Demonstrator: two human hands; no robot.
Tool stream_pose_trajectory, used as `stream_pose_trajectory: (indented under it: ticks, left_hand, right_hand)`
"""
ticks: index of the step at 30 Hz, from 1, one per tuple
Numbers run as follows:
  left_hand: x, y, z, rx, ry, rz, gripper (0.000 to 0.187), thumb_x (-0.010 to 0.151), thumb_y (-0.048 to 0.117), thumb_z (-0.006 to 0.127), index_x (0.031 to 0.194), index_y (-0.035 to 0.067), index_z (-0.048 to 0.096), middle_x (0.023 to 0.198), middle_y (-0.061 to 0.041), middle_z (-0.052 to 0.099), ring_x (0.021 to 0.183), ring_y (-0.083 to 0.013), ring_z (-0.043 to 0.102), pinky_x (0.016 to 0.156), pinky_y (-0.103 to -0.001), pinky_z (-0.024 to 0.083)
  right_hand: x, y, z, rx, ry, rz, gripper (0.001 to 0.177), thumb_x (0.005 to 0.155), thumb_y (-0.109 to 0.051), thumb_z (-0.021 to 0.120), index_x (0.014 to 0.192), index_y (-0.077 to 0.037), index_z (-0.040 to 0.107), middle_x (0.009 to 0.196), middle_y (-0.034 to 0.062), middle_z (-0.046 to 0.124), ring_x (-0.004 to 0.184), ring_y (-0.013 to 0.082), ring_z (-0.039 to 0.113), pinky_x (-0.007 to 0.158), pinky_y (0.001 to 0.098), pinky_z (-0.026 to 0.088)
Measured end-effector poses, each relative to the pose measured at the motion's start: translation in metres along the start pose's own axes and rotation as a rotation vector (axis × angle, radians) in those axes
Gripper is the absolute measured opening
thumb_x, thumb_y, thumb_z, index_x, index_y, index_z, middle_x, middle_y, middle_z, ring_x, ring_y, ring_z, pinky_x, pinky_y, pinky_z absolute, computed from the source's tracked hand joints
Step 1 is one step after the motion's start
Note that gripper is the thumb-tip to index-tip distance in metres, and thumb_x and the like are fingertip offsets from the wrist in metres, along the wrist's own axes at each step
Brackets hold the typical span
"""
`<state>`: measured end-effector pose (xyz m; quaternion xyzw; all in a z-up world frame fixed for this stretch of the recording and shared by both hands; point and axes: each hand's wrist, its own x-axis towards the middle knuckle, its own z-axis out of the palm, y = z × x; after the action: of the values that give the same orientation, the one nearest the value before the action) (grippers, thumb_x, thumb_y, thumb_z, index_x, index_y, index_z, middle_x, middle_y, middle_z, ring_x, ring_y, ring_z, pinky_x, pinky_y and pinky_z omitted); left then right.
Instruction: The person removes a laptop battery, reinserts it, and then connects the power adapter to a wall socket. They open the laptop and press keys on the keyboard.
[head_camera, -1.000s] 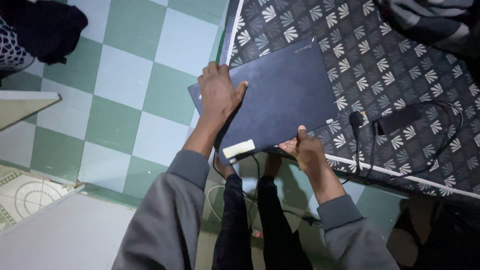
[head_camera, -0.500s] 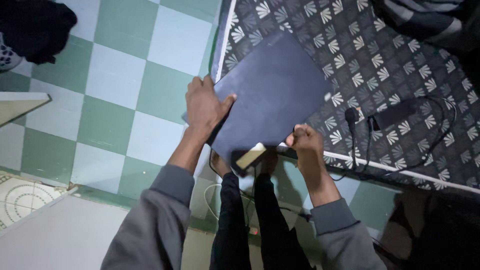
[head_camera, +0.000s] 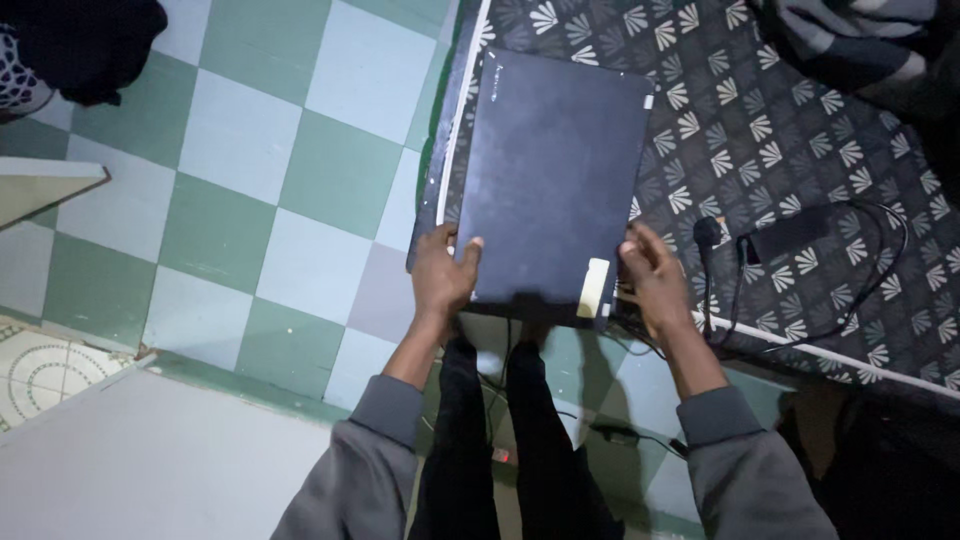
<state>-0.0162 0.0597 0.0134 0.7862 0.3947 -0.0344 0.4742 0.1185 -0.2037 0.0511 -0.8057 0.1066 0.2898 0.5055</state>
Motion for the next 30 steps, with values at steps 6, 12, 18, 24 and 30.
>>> stream_pose_trajectory:
  ticks: [6,12,18,24,30]
  left_hand:
    - [0.007,0.029,-0.017,-0.149,-0.295,-0.216,0.090,0.083,0.049,0.077,0.142,-0.010,0.044,0.139,-0.031,0.055,0.131,-0.0418,0.054,0.108,-0.044,0.042]
    - [-0.027,0.096,-0.041,-0.343,-0.359,-0.347,0.098,0.081,0.051,0.074,0.148,-0.008,0.035,0.137,-0.033,0.057,0.129,-0.0412,0.059,0.109,-0.043,0.046]
    - [-0.091,0.184,-0.035,-0.351,0.009,-0.102,0.042,0.084,0.029,0.072,0.107,0.000,0.052,0.104,-0.024,0.063,0.090,-0.0413,0.068,0.076,-0.052,0.055]
    - [-0.095,0.211,-0.006,-0.490,0.068,-0.071,0.056,0.081,0.030,0.081,0.112,0.001,0.044,0.099,-0.021,0.060,0.083,-0.0388,0.070,0.070,-0.044,0.059]
    - [-0.086,0.177,0.010,0.024,0.288,0.671,0.047,0.085,0.022,0.084,0.122,0.036,0.058,0.116,-0.020,0.048,0.087,-0.0324,0.063,0.078,-0.037,0.053]
  right_hand:
    - [-0.002,0.022,0.025,-0.196,0.132,-0.025,0.059,0.099,-0.035,0.067,0.145,0.000,0.057,0.121,0.0102,0.067,0.108,0.0206,0.062,0.094,0.0318,0.049]
    - [0.010,0.013,0.023,0.012,0.204,-0.041,0.061,0.096,-0.042,0.072,0.134,0.005,0.061,0.114,0.0083,0.069,0.098,0.0145,0.061,0.086,0.0280,0.051]
    - [0.049,0.003,0.023,-0.108,-0.122,-0.056,0.049,0.103,-0.042,0.059,0.124,0.001,0.069,0.110,0.0044,0.071,0.100,0.0129,0.062,0.089,0.0272,0.049]
    - [0.081,-0.043,0.020,-0.308,-0.454,-0.315,0.039,0.104,-0.032,0.056,0.124,0.000,0.067,0.120,0.0086,0.068,0.112,0.0184,0.062,0.099,0.0309,0.046]
    - [0.007,-0.125,-0.021,-0.371,-0.439,-0.268,0.037,0.105,-0.028,0.052,0.127,-0.002,0.068,0.123,0.0121,0.069,0.117,0.0235,0.064,0.104,0.0343,0.046]
